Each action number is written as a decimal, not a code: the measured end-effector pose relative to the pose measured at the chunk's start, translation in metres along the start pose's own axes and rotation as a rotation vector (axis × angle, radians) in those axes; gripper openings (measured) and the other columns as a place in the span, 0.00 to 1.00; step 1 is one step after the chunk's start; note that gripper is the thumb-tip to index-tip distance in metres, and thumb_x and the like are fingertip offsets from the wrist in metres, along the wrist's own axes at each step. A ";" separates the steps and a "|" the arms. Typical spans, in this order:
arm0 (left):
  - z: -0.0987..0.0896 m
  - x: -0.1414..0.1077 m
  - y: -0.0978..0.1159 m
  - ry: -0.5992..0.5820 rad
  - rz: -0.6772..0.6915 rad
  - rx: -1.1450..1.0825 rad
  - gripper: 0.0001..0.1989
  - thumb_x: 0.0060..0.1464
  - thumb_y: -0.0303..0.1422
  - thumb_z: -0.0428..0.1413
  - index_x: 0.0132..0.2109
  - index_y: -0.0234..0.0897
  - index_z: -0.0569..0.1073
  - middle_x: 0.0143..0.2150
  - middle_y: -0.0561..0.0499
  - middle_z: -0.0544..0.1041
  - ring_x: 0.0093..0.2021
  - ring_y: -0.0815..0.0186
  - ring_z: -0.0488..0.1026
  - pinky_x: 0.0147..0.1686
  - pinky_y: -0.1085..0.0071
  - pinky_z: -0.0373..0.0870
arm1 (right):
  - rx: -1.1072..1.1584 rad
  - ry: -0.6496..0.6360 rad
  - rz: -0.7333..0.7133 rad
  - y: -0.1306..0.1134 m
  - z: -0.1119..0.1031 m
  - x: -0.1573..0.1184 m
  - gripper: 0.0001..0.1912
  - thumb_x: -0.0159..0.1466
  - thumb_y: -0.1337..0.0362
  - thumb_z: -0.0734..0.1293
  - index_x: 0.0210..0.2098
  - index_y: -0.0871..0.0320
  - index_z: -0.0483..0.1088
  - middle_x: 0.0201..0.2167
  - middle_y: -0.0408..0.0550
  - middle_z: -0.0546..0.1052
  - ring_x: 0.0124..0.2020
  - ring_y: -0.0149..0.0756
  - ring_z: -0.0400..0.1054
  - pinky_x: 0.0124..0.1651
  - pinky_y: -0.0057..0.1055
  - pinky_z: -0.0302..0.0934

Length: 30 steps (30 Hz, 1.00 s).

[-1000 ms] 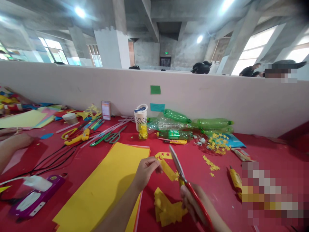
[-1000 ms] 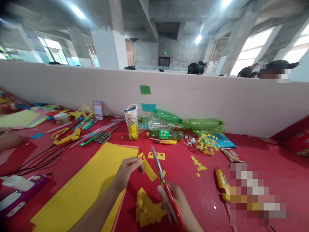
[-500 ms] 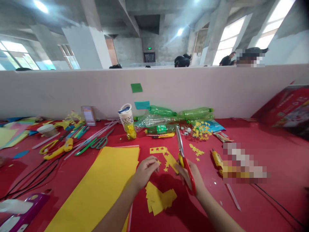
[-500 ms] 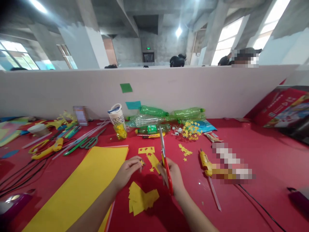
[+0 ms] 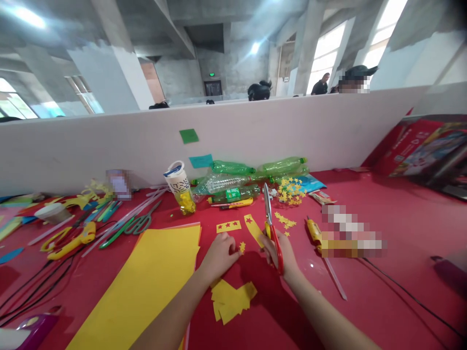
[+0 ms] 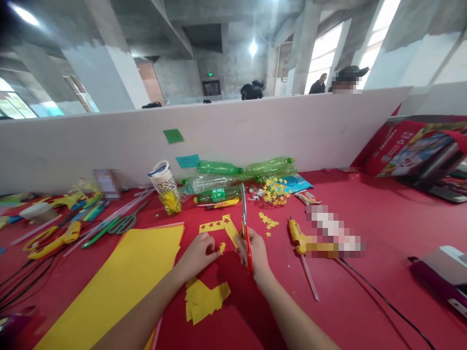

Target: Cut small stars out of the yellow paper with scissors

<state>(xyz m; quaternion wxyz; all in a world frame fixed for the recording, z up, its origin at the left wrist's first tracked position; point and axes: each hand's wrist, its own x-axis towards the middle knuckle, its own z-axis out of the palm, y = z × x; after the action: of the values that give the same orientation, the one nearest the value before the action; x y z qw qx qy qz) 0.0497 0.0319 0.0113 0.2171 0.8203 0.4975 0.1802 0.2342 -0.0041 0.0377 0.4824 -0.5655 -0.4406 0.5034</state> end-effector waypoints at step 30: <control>-0.008 -0.035 0.023 0.010 -0.280 -1.102 0.11 0.49 0.37 0.57 0.27 0.32 0.73 0.20 0.51 0.74 0.21 0.68 0.68 0.24 0.73 0.63 | -0.070 -0.203 -0.020 0.007 0.034 -0.024 0.14 0.57 0.54 0.64 0.24 0.56 0.58 0.11 0.33 0.61 0.09 0.23 0.52 0.13 0.20 0.48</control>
<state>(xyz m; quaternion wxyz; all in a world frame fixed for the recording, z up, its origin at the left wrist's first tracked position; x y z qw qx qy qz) 0.0473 -0.0076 0.0275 0.6325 0.5113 0.4349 0.3865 0.1977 -0.0249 0.0329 0.4202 -0.5236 -0.5100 0.5377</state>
